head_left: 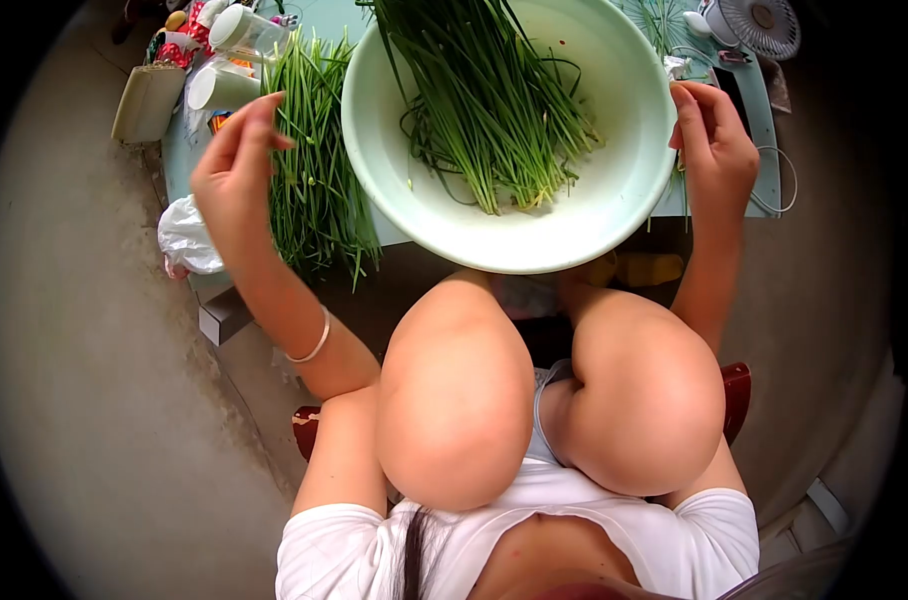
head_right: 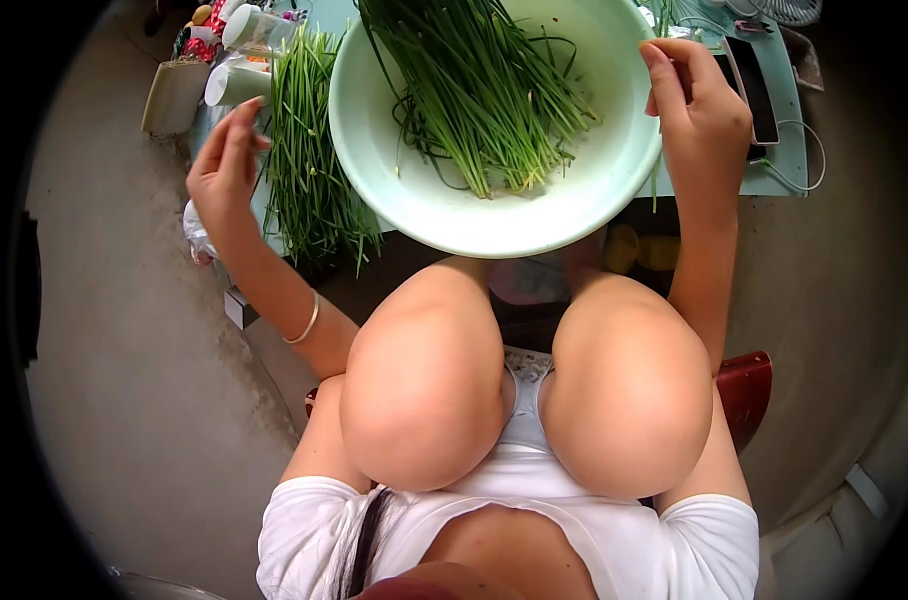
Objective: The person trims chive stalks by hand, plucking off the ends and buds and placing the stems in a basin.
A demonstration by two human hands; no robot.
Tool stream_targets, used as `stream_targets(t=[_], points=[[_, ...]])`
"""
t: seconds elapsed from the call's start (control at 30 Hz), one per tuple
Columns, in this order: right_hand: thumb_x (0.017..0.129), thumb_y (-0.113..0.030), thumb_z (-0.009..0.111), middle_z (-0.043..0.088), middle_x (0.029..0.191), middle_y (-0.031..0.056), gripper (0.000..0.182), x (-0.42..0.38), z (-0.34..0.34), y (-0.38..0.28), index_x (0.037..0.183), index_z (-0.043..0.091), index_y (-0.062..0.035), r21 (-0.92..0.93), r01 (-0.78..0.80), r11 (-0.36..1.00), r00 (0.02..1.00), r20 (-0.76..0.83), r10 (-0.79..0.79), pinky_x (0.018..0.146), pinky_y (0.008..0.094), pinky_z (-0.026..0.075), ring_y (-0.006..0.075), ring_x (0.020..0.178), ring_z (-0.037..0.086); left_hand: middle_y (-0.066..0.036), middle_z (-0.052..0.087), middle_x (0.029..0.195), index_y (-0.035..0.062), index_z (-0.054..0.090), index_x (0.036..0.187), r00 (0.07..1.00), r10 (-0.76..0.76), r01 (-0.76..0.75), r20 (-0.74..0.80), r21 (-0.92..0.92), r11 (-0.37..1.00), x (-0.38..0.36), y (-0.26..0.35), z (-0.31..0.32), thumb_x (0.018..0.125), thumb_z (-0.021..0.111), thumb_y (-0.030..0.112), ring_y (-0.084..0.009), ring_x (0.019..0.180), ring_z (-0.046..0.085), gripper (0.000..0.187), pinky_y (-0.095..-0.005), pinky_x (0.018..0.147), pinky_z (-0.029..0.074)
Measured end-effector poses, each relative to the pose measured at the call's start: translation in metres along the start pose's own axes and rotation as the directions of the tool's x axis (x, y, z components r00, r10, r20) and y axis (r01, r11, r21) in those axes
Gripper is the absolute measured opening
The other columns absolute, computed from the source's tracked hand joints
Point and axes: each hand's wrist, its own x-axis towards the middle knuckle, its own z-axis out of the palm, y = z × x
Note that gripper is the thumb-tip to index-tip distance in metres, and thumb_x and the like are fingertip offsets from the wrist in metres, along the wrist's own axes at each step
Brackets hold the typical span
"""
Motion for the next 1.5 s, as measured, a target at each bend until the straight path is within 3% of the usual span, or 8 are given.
stream_targets(t=[0.13,0.23,0.47,0.53,0.63,0.73,1.03,1.5], points=[[0.091,-0.019,0.058,0.057,0.063,0.0022,0.017,0.004,0.0,0.005,0.094,0.064,-0.003,-0.197,0.121,0.973,0.99,-0.053,-0.134,0.05,0.0233,0.039,0.008,0.05,0.048,0.0,0.063,0.071,0.0038,0.067,0.105,0.994,0.057,-0.028,-0.091,0.288,0.957,0.044,-0.061,-0.035,0.088,0.061,0.024,-0.0043,0.053,0.044,0.027,-0.0202,0.05,0.035],[0.092,-0.023,0.056,0.055,0.061,0.0026,0.022,0.003,-0.007,0.007,0.089,0.063,-0.0025,-0.174,0.085,0.981,0.994,-0.051,-0.095,0.05,0.0238,0.038,0.008,0.05,0.047,-0.004,0.066,0.092,0.011,0.06,0.118,0.934,0.356,-0.1,-0.015,0.948,0.303,0.053,-0.107,-0.032,0.087,0.06,0.026,-0.0142,0.069,0.057,0.035,-0.0288,0.069,0.046],[0.092,-0.018,0.055,0.054,0.063,0.0034,0.022,0.006,-0.002,0.023,0.079,0.059,-0.0006,-0.132,0.21,0.969,0.976,0.093,-0.199,0.053,0.0247,0.04,0.0115,0.056,0.051,-0.001,0.065,0.067,0.0066,0.07,0.095,0.991,0.028,0.022,-0.133,0.357,0.934,-0.021,-0.014,0.029,0.087,0.059,0.022,-0.0087,0.059,0.055,0.02,-0.0248,0.06,0.044],[0.088,-0.012,0.058,0.057,0.069,0.0047,0.012,0.006,0.011,0.013,0.084,0.059,-0.0004,0.017,0.278,0.96,0.956,0.087,-0.278,0.056,0.0253,0.044,0.013,0.061,0.056,-0.002,0.064,0.066,0.0037,0.071,0.085,0.995,0.005,0.038,-0.101,0.419,0.907,-0.021,-0.018,0.035,0.087,0.061,0.021,-0.0082,0.056,0.055,0.02,-0.024,0.058,0.044],[0.087,-0.01,0.057,0.063,0.07,0.0063,0.008,0.001,0.015,0.006,0.091,0.061,-0.0032,-0.07,0.095,0.993,0.932,0.357,-0.064,0.053,0.0272,0.046,0.0152,0.057,0.06,-0.002,0.058,0.056,0.004,0.069,0.089,0.746,0.664,-0.565,-0.051,0.48,0.671,-0.017,-0.033,0.057,0.088,0.062,0.018,-0.0056,0.048,0.052,0.016,-0.0223,0.05,0.041],[0.089,-0.026,0.056,0.063,0.066,0.0107,0.022,0.001,0.031,0.018,0.082,0.064,-0.0066,-0.26,0.192,0.946,0.827,0.562,-0.013,0.056,0.0352,0.047,0.0245,0.057,0.062,-0.001,0.061,0.063,0.0037,0.069,0.093,0.994,0.099,-0.107,0.043,0.277,0.955,-0.04,-0.005,0.063,0.089,0.062,0.018,-0.0037,0.052,0.053,0.016,-0.0198,0.051,0.04],[0.078,-0.02,0.063,0.062,0.071,0.0144,0.02,-0.027,0.08,0.042,0.07,0.062,-0.0011,-0.444,0.645,0.622,0.492,0.864,0.108,0.066,0.0406,0.05,0.0318,0.073,0.062,-0.002,0.055,0.048,0.0036,0.068,0.073,0.949,0.084,-0.131,0.304,0.135,0.982,-0.054,-0.031,0.099,0.092,0.055,0.032,-0.0069,0.045,0.054,0.037,-0.021,0.044,0.037],[0.078,-0.018,0.059,0.061,0.072,0.0138,0.016,-0.023,0.082,0.05,0.078,0.058,-0.0019,-0.496,0.579,0.648,0.58,0.808,0.101,0.068,0.042,0.049,0.0317,0.075,0.061,-0.003,0.06,0.053,0.0068,0.069,0.075,0.947,0.086,-0.143,0.309,0.167,0.976,-0.052,-0.037,0.103,0.091,0.055,0.034,-0.0109,0.05,0.06,0.035,-0.0235,0.047,0.041]])
